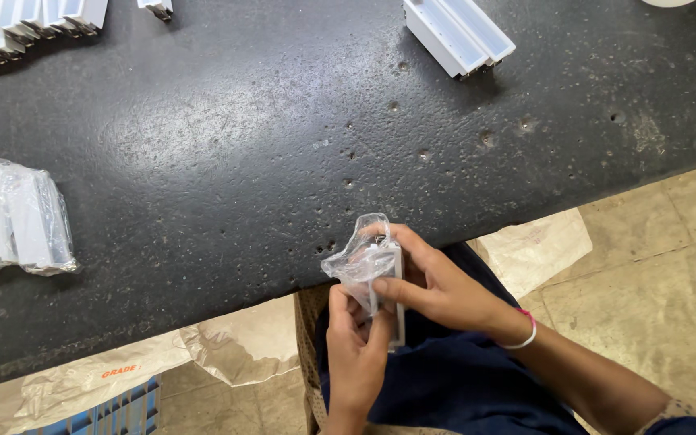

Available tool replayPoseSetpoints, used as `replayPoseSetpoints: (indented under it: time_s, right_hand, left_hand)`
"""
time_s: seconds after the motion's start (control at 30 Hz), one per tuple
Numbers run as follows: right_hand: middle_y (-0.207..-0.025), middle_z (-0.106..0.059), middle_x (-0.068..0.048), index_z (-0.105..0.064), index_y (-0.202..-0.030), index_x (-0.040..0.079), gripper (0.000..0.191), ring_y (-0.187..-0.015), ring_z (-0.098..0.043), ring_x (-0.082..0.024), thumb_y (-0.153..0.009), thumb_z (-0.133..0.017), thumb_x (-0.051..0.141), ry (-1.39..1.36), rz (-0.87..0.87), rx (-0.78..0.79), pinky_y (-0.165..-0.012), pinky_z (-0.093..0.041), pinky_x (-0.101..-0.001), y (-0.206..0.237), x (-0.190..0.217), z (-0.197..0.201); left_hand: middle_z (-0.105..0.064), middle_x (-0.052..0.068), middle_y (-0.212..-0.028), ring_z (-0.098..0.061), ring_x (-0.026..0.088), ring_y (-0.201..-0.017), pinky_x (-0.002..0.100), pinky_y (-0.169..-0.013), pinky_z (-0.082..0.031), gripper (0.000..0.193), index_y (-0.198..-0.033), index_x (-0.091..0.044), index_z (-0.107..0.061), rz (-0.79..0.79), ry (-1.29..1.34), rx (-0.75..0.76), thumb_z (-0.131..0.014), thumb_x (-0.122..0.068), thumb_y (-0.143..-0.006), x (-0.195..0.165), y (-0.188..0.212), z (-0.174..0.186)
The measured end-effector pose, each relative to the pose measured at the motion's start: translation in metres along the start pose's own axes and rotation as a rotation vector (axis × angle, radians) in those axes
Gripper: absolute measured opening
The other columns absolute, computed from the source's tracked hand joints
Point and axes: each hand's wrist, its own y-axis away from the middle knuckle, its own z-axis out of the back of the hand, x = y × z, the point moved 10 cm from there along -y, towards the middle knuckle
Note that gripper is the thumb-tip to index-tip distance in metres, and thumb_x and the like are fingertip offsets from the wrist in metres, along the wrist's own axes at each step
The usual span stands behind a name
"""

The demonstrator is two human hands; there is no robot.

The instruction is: The person wraps small white rectangular components in clear plastic bags on a workbench. They pick up each component, place it into a bag, fold the bag around it, and set the wrapped item aside. The process is repeated for multiple components.

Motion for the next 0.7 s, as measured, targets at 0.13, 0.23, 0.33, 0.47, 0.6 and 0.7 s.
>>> replayPoseSetpoints:
  time_s: [0.13,0.23,0.33,0.47,0.6,0.7]
  right_hand:
    - [-0.123,-0.068,-0.009,-0.043,-0.149,0.007,0.057,-0.114,-0.064,-0.014,-0.097,-0.065,0.013,0.042,-0.026,-0.009,-0.098,-0.054,-0.0328,0.000,-0.003,0.003]
    - [-0.124,-0.069,-0.010,-0.042,-0.149,0.007,0.057,-0.115,-0.065,-0.014,-0.097,-0.066,0.013,0.043,-0.003,-0.012,-0.099,-0.053,-0.0324,0.002,-0.002,0.003]
    - [-0.123,-0.070,-0.008,-0.043,-0.148,0.008,0.058,-0.113,-0.066,-0.013,-0.095,-0.067,0.013,0.095,-0.053,0.002,-0.096,-0.055,-0.0310,0.004,-0.007,0.003]
    - [-0.118,-0.073,-0.008,-0.045,-0.147,0.008,0.059,-0.107,-0.068,-0.014,-0.094,-0.069,0.018,0.228,-0.075,0.129,-0.092,-0.055,-0.0295,0.011,-0.011,-0.013]
    - [-0.108,-0.076,-0.010,-0.045,-0.147,0.008,0.062,-0.098,-0.072,-0.015,-0.092,-0.069,0.023,0.308,-0.119,0.175,-0.087,-0.057,-0.0306,0.020,-0.018,-0.018]
    - [-0.108,-0.076,-0.011,-0.045,-0.146,0.008,0.063,-0.097,-0.074,-0.018,-0.090,-0.069,0.022,0.332,-0.100,0.194,-0.086,-0.057,-0.0328,0.024,-0.019,-0.016]
  left_hand:
    - [-0.071,0.011,-0.109,-0.072,0.015,-0.098,0.029,-0.080,-0.059,0.030,-0.120,0.002,-0.050,0.061,0.023,0.003,-0.065,-0.005,-0.096,-0.003,0.000,-0.001]
    - [-0.073,0.011,-0.111,-0.075,0.013,-0.099,0.025,-0.082,-0.062,0.046,-0.125,-0.003,-0.053,0.071,-0.316,0.005,-0.075,-0.008,-0.085,-0.022,0.003,0.010]
    - [-0.062,0.015,-0.119,-0.066,0.017,-0.101,0.028,-0.078,-0.059,0.073,-0.136,0.000,-0.049,-0.221,-0.525,-0.060,-0.087,-0.009,-0.074,-0.073,0.009,0.025]
    - [-0.060,0.009,-0.116,-0.065,0.013,-0.086,0.025,-0.070,-0.058,0.075,-0.141,-0.006,-0.053,-0.057,-0.311,-0.041,-0.084,-0.007,-0.073,-0.068,0.006,0.030]
    - [-0.062,0.003,-0.098,-0.065,0.008,-0.086,0.021,-0.071,-0.055,0.036,-0.114,0.000,-0.072,-0.139,-0.317,-0.076,-0.082,-0.005,-0.081,-0.077,0.006,0.024]
    - [-0.061,0.000,-0.086,-0.059,0.006,-0.074,0.021,-0.062,-0.049,0.019,-0.096,0.000,-0.076,-0.098,-0.350,-0.172,-0.083,-0.004,-0.079,-0.074,0.009,0.029]
